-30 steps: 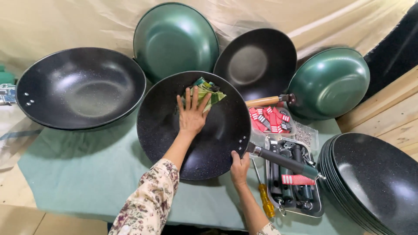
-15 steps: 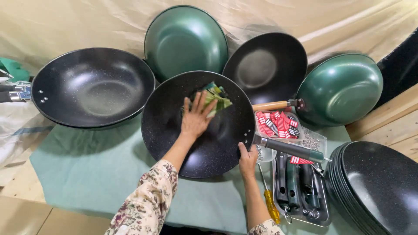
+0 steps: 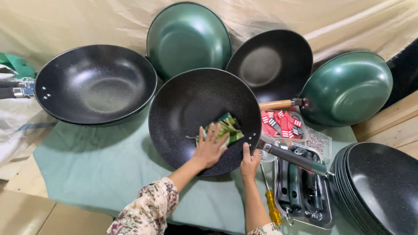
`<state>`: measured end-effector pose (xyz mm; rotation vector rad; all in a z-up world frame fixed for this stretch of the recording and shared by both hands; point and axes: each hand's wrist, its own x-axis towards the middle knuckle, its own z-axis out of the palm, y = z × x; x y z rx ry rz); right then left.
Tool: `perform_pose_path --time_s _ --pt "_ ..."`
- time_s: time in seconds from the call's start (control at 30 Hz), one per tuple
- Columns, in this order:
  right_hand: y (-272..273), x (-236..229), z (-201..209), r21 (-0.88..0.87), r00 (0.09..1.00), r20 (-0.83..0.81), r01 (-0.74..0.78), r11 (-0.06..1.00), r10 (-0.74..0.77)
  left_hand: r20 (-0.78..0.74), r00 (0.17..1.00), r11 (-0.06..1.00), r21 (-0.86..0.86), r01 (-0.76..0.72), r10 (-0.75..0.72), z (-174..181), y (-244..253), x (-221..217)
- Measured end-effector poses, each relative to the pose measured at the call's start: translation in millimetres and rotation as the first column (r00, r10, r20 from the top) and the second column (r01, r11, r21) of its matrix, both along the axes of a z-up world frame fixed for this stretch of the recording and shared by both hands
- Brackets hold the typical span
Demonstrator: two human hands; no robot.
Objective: Wiping the inside of a wok and then attaching a handle bracket using screws and a screwdriver.
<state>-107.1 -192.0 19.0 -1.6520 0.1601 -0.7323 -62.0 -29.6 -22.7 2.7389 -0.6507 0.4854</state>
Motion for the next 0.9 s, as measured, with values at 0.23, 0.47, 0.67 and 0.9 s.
perform_pose_path --time_s 0.23,0.47,0.67,0.9 --pt "1.2 -0.9 -4.6 -0.015 1.0 0.025 0.019 1.0 -0.019 0.246 0.969 0.996 0.086 -0.033 0.011 3.7 22.3 40.1" --pt "-1.3 1.5 -14.5 -0.084 0.997 0.054 0.062 0.995 -0.057 0.399 0.821 0.911 -0.117 -0.396 0.408 23.4 81.9 91.4" --pt "-5.6 3.1 -29.6 -0.097 0.995 0.061 0.086 0.992 -0.08 0.212 0.882 0.906 -0.065 -0.418 0.421 -9.0 48.0 14.2" --pt "-11.8 10.4 -44.4 -0.122 0.993 0.1 0.08 0.989 -0.068 -0.25 0.967 0.99 -0.116 -0.075 0.044 -4.3 -6.8 -67.5"
